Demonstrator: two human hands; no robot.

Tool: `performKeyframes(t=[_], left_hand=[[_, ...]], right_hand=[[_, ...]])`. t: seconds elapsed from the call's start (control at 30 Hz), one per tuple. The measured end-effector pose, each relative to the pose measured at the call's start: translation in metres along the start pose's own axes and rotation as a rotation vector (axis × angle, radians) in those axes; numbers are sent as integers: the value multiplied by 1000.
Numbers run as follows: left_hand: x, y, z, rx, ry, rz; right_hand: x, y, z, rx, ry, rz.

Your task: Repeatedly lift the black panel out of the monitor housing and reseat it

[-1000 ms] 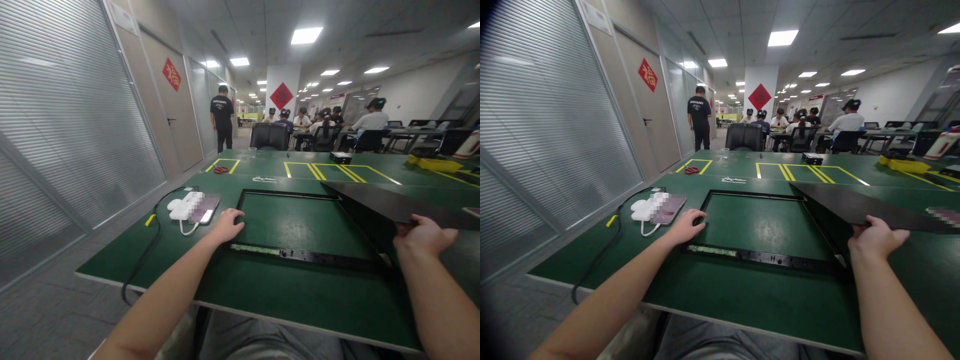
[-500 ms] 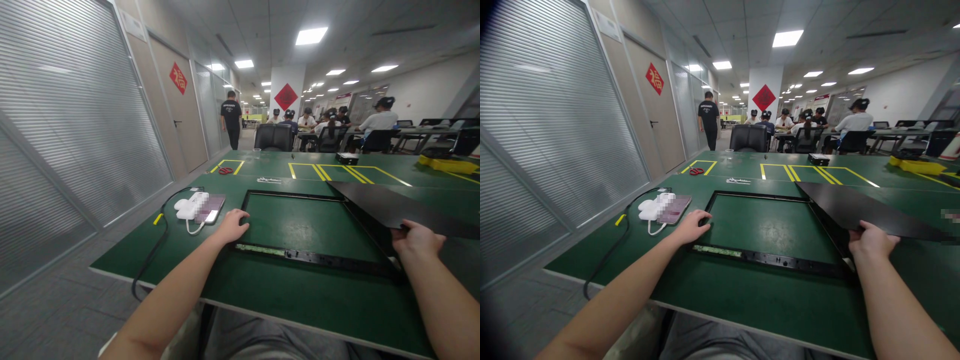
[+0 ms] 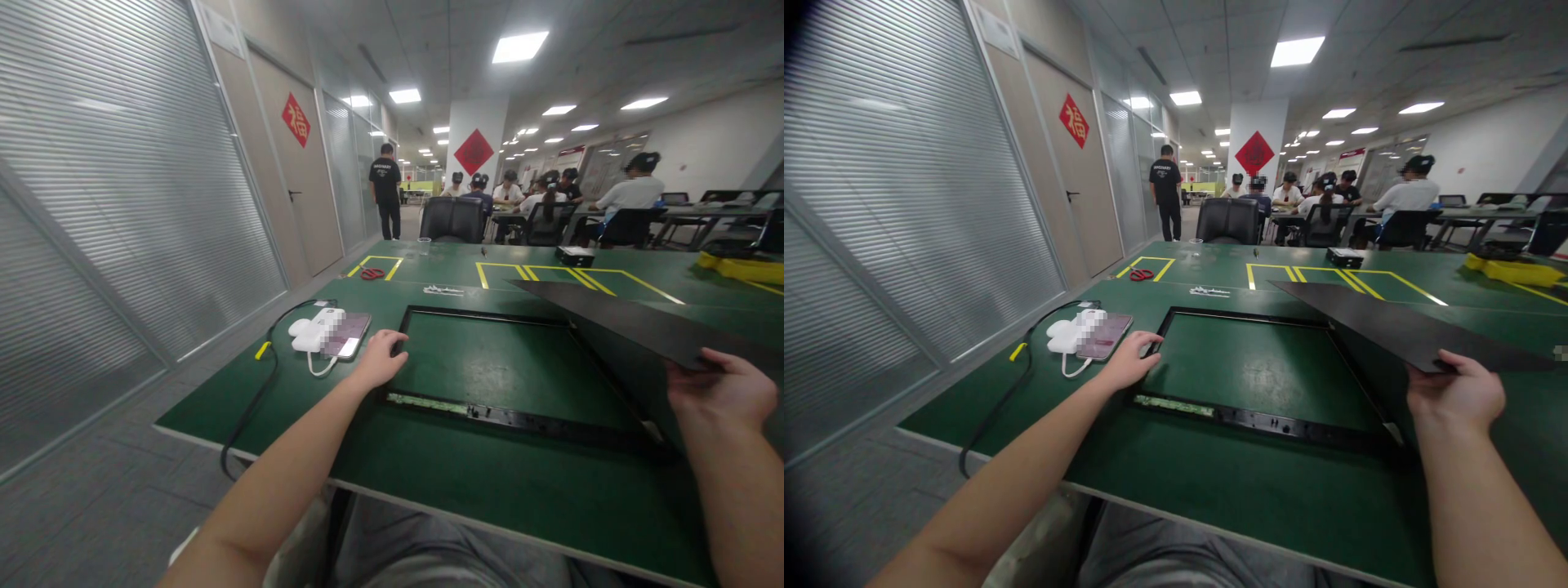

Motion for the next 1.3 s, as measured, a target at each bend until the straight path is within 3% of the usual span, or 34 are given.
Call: performKeyframes(t=[0.13, 0.3, 0.43, 0.57, 0.8, 1.0, 1.1, 1.3], left_hand=[[2, 4, -5, -257, 18, 91], [3, 1, -11, -775, 80, 135], [2, -2, -11, -1121, 161, 90], [1, -6, -5, -1354, 222, -62], [-1, 0, -2, -1505, 259, -48], [-2, 6, 6, -1423, 190, -97], [-1, 8, 4, -1408, 182, -87], [0, 22, -7, -1460, 162, 51]], right_hand=[[-17, -17, -5, 84, 11, -42], [-21, -16, -6, 0, 7, -78], [-37, -26, -3, -52, -100, -165], [-52, -36, 0, -119, -184, -192], [-57, -40, 4, -165, -245, -223], [-60, -56, 12, -210, -279, -456], [-63, -60, 17, -295, -353, -519], [-63, -55, 34, -484, -571, -619]])
Point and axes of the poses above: each hand's wrist, its own x-axis towards the middle knuckle, its own y-axis out of the back of the hand, z = x × y, the point moved 6 cm from there along x, towards the middle knuckle, and after that the axes turned 12 degrees about -z, right-handed, at the moved point
